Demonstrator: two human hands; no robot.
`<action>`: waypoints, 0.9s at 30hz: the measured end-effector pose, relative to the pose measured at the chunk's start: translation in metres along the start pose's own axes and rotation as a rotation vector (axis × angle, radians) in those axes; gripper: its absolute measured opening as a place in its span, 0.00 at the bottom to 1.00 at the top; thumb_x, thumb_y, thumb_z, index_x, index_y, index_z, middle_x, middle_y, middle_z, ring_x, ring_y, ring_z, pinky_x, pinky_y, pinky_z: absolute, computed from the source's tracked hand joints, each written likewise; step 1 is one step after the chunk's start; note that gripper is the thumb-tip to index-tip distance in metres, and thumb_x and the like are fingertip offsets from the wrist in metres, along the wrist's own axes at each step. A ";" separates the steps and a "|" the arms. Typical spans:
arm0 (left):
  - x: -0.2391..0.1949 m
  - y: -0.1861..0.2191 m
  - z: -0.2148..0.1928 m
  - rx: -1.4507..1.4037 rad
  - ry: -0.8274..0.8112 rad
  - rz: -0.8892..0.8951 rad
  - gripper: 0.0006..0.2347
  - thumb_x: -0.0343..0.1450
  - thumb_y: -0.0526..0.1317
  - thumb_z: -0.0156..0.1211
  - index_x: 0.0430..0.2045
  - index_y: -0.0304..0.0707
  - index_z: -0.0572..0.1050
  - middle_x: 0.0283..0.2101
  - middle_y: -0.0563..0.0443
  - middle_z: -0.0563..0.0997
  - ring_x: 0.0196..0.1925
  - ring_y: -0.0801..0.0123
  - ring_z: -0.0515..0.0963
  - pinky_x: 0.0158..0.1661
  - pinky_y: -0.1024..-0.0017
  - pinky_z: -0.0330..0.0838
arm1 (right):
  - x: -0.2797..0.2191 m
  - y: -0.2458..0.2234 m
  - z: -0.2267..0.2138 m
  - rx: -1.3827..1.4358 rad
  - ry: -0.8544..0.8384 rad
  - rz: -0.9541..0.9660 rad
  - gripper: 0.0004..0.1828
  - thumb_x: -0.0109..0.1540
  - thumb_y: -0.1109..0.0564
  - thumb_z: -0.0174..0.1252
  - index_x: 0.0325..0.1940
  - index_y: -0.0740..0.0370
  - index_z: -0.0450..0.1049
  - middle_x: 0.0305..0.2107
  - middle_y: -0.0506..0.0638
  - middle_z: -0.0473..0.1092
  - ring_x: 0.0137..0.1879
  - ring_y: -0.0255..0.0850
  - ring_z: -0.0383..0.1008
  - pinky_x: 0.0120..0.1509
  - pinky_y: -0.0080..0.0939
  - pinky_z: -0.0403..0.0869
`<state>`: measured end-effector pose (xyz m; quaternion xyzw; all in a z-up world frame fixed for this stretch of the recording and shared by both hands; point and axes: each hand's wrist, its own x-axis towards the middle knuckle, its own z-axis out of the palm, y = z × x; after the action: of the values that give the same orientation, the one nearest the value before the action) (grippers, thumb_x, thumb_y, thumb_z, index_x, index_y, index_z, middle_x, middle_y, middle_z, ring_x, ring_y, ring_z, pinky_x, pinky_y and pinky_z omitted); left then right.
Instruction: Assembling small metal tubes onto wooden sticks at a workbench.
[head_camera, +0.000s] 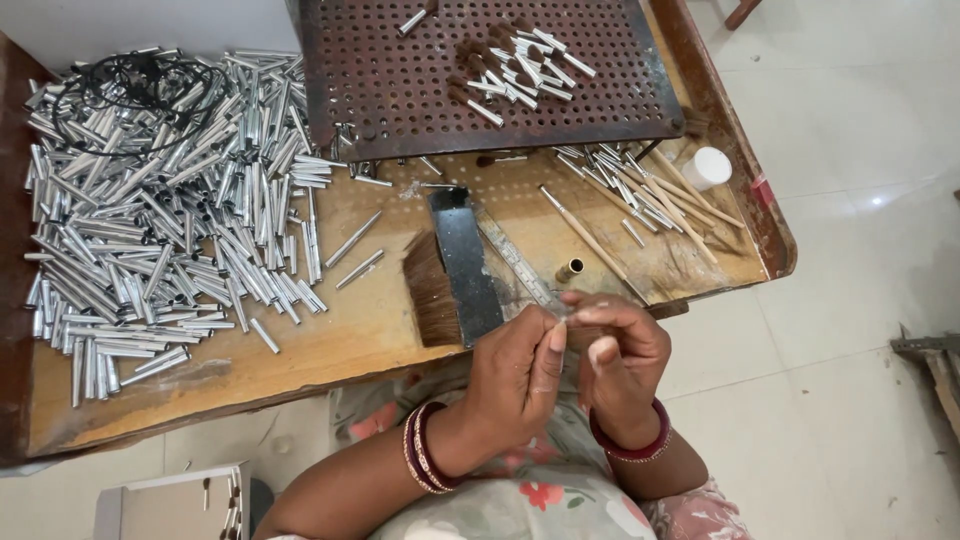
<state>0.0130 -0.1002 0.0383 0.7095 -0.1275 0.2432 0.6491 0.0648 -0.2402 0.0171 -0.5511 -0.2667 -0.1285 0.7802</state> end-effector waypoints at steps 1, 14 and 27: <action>0.001 0.000 -0.001 0.009 0.009 0.035 0.08 0.81 0.36 0.48 0.35 0.31 0.69 0.30 0.40 0.73 0.29 0.50 0.75 0.32 0.64 0.70 | 0.002 0.000 -0.004 -0.053 -0.072 -0.001 0.17 0.65 0.48 0.66 0.45 0.67 0.76 0.37 0.51 0.74 0.47 0.39 0.74 0.67 0.47 0.70; -0.007 -0.002 -0.021 0.028 -0.042 0.042 0.07 0.82 0.36 0.49 0.36 0.32 0.68 0.31 0.38 0.71 0.32 0.45 0.76 0.34 0.60 0.69 | -0.016 0.026 0.015 -0.452 -0.018 -0.367 0.11 0.73 0.55 0.56 0.42 0.65 0.67 0.37 0.55 0.69 0.35 0.38 0.73 0.41 0.33 0.74; 0.106 -0.093 -0.184 1.356 -0.221 0.192 0.03 0.66 0.34 0.60 0.26 0.39 0.80 0.33 0.45 0.80 0.37 0.54 0.82 0.37 0.58 0.75 | 0.005 0.029 -0.004 -0.437 0.085 -0.434 0.15 0.74 0.53 0.56 0.42 0.67 0.65 0.37 0.55 0.67 0.32 0.36 0.69 0.35 0.34 0.73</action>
<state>0.1157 0.1062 0.0199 0.9646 -0.0752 0.2518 0.0214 0.0840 -0.2335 -0.0044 -0.6301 -0.3114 -0.3693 0.6079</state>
